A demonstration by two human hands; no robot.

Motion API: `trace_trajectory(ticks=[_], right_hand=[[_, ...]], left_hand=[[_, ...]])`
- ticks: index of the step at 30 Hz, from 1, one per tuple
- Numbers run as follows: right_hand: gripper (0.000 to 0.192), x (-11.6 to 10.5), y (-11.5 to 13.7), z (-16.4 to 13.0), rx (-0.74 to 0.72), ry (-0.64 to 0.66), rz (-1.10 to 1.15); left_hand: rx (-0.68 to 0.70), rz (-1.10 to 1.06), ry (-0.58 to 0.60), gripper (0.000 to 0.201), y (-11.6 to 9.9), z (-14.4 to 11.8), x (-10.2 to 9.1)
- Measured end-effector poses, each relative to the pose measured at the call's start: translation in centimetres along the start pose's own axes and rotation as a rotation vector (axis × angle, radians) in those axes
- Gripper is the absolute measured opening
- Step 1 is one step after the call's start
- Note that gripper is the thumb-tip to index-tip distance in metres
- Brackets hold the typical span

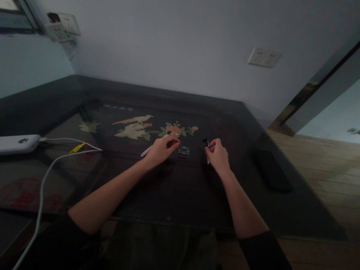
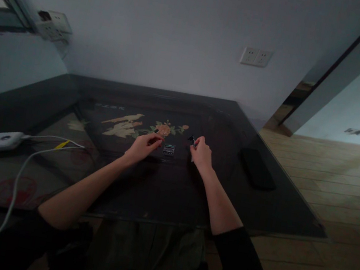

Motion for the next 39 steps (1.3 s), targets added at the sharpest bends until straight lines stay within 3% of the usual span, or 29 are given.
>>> trace_trajectory(ticks=[11,18,27,34,39], right_hand=[[0.005,0.2,0.6,-0.3,0.015,0.141,-0.154],[0.010,-0.1,1.3,-0.3,0.053,0.228,-0.232],[0.010,-0.1,1.4,-0.3,0.054,0.240,-0.229],[0.020,-0.6,1.6,-0.5,0.085,0.272,-0.259],[0.017,-0.6,1.9,-0.9,0.074,0.345,-0.287]], left_hand=[[0.012,0.061,0.017,0.016,0.5,0.0,0.3],[0.017,0.117,0.007,0.017,1.2,0.2,0.4],[-0.003,0.202,0.013,0.018,1.3,0.2,0.1],[-0.066,0.481,-0.035,0.018,1.2,0.3,-1.3],[-0.238,0.700,-0.092,0.023,1.8,0.4,-2.8]])
Point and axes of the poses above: each hand's wrist, its own z-axis towards the middle knuckle, its own x-axis out of the palm, y = z × x, the point moved 2 cm from there along z, towards the middle knuckle, and after that the axes turned 6 degrees about -x, right-handed, at the moved point
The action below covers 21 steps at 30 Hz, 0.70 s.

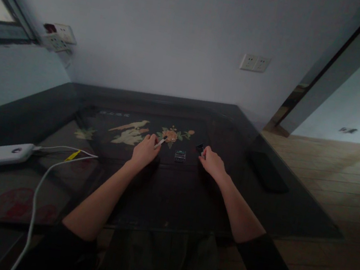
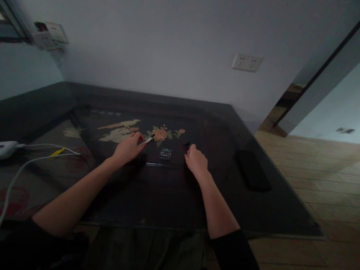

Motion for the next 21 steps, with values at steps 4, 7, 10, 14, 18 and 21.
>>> trace_trajectory(ticks=[4,7,10,14,18,21], right_hand=[[0.014,-0.1,0.1,-0.2,-0.002,0.017,-0.005],[0.013,-0.2,0.2,-0.2,0.006,0.028,0.005],[0.013,-0.2,0.3,-0.2,0.017,0.033,0.007],[0.015,-0.1,0.4,-0.2,0.020,0.033,0.006],[0.014,0.0,0.3,-0.2,0.018,0.013,0.010],[0.014,0.1,0.2,-0.1,0.023,0.003,0.014]], left_hand=[[-0.079,0.088,0.106,0.029,0.9,0.2,0.1],[-0.100,0.120,0.166,0.031,1.5,0.4,0.2],[-0.098,0.125,0.184,0.028,1.9,0.7,0.4],[-0.082,0.108,0.187,0.024,2.4,1.2,0.8],[-0.071,0.089,0.186,0.022,2.5,1.4,1.1],[-0.068,0.067,0.175,0.020,2.4,1.5,1.1]])
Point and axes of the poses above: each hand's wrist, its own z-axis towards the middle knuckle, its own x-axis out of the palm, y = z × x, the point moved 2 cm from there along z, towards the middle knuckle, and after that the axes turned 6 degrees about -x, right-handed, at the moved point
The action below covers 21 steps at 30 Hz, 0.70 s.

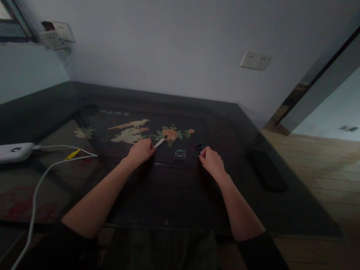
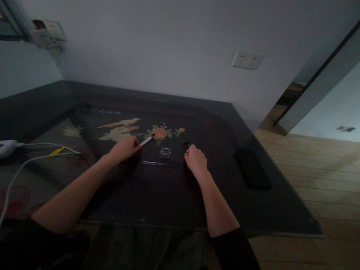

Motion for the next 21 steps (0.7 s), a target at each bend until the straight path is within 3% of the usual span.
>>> trace_trajectory(ticks=[5,13,18,21], right_hand=[[0.013,0.2,-0.1,0.1,-0.010,-0.018,0.011],[0.014,0.2,0.0,0.1,-0.002,-0.020,0.024],[0.016,0.1,0.1,0.1,-0.002,0.002,0.018],[0.018,0.1,0.1,0.0,-0.009,0.010,0.005]], left_hand=[[0.028,-0.066,-0.035,0.016,-0.3,0.0,-0.2],[0.093,-0.497,-0.076,0.026,-1.6,-0.4,-0.4],[0.228,-0.836,0.118,0.014,-3.7,-1.2,0.4],[0.324,-0.880,0.181,0.008,-5.4,-2.3,0.7]])
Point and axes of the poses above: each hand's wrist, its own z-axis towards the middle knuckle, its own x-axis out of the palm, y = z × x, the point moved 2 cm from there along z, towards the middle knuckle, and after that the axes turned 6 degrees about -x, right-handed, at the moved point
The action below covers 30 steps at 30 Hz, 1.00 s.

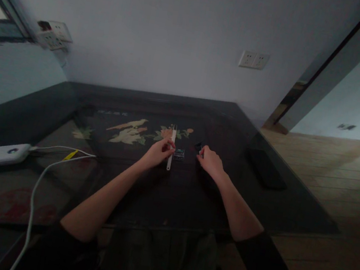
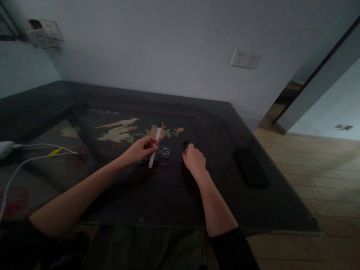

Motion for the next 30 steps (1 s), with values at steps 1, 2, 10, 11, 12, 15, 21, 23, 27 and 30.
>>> trace_trajectory(ticks=[1,2,10,11,12,15,21,23,27,30], right_hand=[[0.018,0.0,0.0,0.0,-0.003,0.003,-0.003],[0.018,0.0,0.0,0.0,-0.005,0.005,-0.004],[0.019,-0.7,0.3,-0.3,0.019,-0.056,-0.001],[0.019,-0.9,0.3,-0.3,0.018,-0.079,0.006],[0.019,-1.0,0.3,-0.3,0.014,-0.105,0.020],[0.019,-1.3,0.2,-0.1,-0.025,-0.192,0.116],[0.024,-1.2,1.0,-0.1,-0.169,-0.135,0.642],[0.023,-0.8,1.5,-0.3,-0.206,-0.067,0.795],[0.023,0.1,2.3,-0.4,-0.264,-0.009,0.903],[0.026,0.5,2.4,-0.3,-0.312,-0.063,0.853]], left_hand=[[0.011,0.002,0.027,0.008,-0.4,-0.2,0.5],[0.019,0.005,0.051,0.009,-0.8,-0.3,1.0],[0.091,0.116,0.103,0.009,-2.5,0.0,3.6],[0.094,0.135,0.088,0.008,-2.5,0.4,3.9],[0.094,0.145,0.074,0.008,-2.4,0.7,4.1],[0.082,0.140,0.009,0.006,-2.4,1.9,4.9],[0.102,0.101,-0.138,0.004,-2.6,3.1,5.4],[0.112,0.091,-0.159,0.005,-2.3,3.1,5.1],[0.118,0.080,-0.187,0.004,-1.8,3.2,4.6],[0.120,0.084,-0.180,0.005,-1.8,3.1,4.4]])
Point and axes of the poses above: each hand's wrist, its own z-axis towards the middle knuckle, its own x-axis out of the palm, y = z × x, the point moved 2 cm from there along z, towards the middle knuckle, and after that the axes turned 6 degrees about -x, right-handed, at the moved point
